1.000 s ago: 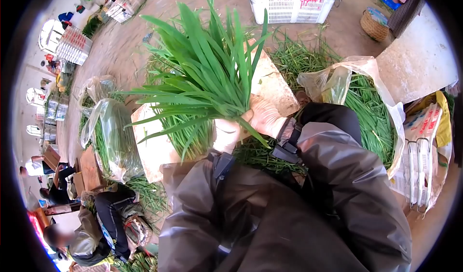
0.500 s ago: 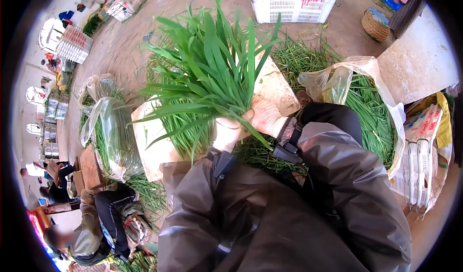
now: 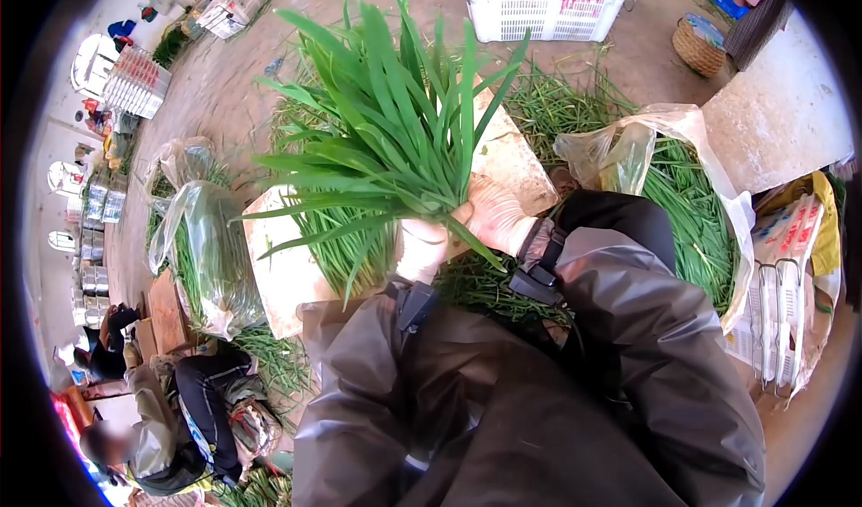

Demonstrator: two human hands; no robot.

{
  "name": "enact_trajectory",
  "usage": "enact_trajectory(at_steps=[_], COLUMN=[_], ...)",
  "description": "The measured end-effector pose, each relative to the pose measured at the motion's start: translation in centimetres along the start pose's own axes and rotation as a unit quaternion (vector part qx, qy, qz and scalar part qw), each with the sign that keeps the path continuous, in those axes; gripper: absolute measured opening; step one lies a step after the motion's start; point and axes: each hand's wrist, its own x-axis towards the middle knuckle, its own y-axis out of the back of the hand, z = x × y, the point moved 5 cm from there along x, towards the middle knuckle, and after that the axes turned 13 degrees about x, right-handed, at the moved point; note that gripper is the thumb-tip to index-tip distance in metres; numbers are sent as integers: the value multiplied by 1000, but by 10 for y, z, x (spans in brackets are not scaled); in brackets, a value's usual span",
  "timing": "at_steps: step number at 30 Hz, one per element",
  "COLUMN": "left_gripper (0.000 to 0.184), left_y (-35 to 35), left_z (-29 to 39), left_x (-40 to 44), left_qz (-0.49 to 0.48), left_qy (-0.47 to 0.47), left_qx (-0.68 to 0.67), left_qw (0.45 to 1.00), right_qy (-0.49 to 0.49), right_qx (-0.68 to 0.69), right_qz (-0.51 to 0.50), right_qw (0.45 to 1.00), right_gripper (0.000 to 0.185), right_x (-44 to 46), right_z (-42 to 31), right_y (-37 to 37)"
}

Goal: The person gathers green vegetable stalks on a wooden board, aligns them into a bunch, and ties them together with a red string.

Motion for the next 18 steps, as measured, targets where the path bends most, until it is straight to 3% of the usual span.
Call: enact_trajectory(at_steps=[8,12,15,18], left_gripper=[50,47,44,43], left_y=[4,0,10,15], left_z=[-7,-10,-25,-34], left_x=[2,0,6,10], left_qz=[-4,17,19,12], left_qy=[-55,34,-21,-107], left_qx=[108,-48,63,228], left_qw=[993,998,998,968], right_qy=[31,41,63,27], right_qx=[111,42,122,71], right_qz=[5,29,43,38], right_qw=[993,998,990,996], right_gripper=[76,76,74,72], right_x=[10,7,9,3], right_z=[29,37,31,23], right_y=[-9,-7,-7,0])
